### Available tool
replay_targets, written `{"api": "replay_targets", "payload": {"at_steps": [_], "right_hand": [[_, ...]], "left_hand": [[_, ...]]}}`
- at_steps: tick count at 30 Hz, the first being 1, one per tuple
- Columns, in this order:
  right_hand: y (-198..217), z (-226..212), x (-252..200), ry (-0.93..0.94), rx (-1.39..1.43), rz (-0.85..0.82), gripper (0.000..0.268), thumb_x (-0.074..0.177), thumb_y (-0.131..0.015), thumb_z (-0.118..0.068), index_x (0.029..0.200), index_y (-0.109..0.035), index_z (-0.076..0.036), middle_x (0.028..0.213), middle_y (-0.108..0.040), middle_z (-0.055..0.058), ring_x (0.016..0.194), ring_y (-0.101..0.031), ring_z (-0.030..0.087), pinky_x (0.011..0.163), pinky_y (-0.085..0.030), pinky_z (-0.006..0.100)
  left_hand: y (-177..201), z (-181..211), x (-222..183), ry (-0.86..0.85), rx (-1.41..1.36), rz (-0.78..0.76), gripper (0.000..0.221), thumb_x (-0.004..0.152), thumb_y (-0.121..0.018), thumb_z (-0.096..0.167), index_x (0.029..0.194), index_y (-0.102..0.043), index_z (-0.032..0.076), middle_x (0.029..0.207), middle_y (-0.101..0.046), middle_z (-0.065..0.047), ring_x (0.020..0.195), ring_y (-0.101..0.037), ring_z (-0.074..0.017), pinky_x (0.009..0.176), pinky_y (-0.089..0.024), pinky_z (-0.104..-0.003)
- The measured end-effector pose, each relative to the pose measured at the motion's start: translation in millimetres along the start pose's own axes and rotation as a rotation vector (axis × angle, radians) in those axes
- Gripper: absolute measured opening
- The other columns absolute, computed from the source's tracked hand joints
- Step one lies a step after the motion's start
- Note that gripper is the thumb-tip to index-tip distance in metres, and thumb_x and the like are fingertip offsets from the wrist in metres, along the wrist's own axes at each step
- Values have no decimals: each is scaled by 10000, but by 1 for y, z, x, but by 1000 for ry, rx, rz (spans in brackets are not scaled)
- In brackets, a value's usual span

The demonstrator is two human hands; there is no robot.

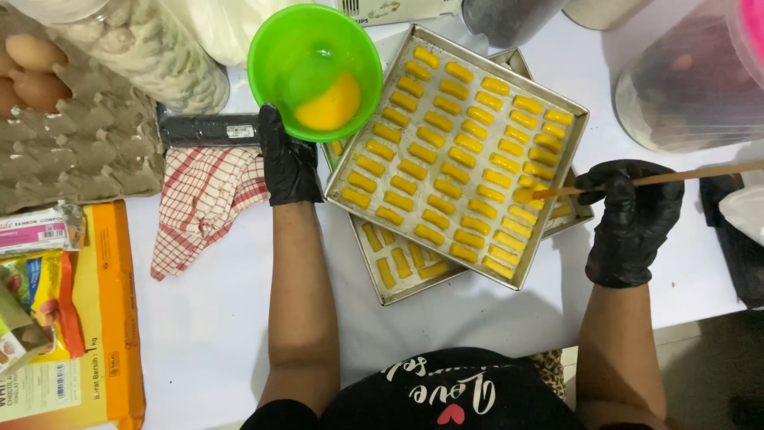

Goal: Brushing egg wash onto small rectangular cookies on a baking tray

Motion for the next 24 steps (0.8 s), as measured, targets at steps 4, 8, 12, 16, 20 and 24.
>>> {"api": "replay_targets", "payload": {"at_steps": [4, 8, 12, 16, 20, 24], "right_hand": [[13, 9, 0, -44, 19, 3, 216, 1147, -581, -208, 1199, -452, -43, 1019, -609, 232, 826, -672, 328, 642, -531, 348], [26, 14, 1, -50, -61, 9, 212, 1150, -585, -208, 1173, -489, -20, 1015, -623, 224, 806, -662, 310, 628, -515, 312], [16, -17, 5, 25, -97, -17, 274, 1163, -589, -273, 1159, -477, -22, 944, -613, 212, 677, -587, 266, 711, -521, 351], [25, -24, 9, 70, 2, 66, 223, 1188, -563, -176, 1233, -357, -104, 942, -534, 239, 651, -520, 268, 719, -530, 403], [26, -38, 24, 74, 56, 241, 262, 1145, -602, -264, 1062, -505, -35, 941, -580, 199, 692, -586, 299, 601, -517, 374], [-43, -67, 49, 51, 283, 20, 108, 1038, -588, -86, 1100, -501, -67, 1014, -613, 239, 842, -664, 361, 697, -574, 380]], "left_hand": [[-13, 4, -8, 12, -22, -44, 377, 933, -794, 247, 1287, -700, 160, 1376, -676, -75, 1287, -628, -239, 1096, -552, -438], [-29, 9, -15, 2, 6, -76, 401, 935, -793, 268, 1294, -694, 120, 1362, -683, -95, 1273, -638, -242, 1100, -548, -432], [-24, 8, -13, 1, 22, -44, 414, 925, -794, 275, 1300, -695, 129, 1359, -689, -93, 1268, -644, -241, 1082, -559, -431], [-8, 3, -5, 6, -22, -25, 319, 937, -785, 220, 1247, -722, 175, 1350, -694, -63, 1261, -643, -226, 1071, -565, -423], [-12, 2, -7, -2, -29, -6, 375, 938, -772, 243, 1282, -696, 114, 1345, -695, -105, 1239, -659, -232, 1078, -563, -426], [6, -2, 4, -1, -32, 55, 302, 922, -771, 227, 1212, -727, 155, 1293, -726, -73, 1184, -685, -204, 1025, -587, -405]]}}
Point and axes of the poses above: each hand's wrist, its own x-axis towards the middle knuckle, its own y-axis out of the back of the hand, z = x × y, the point moved 7 cm from there along x, towards the middle knuckle
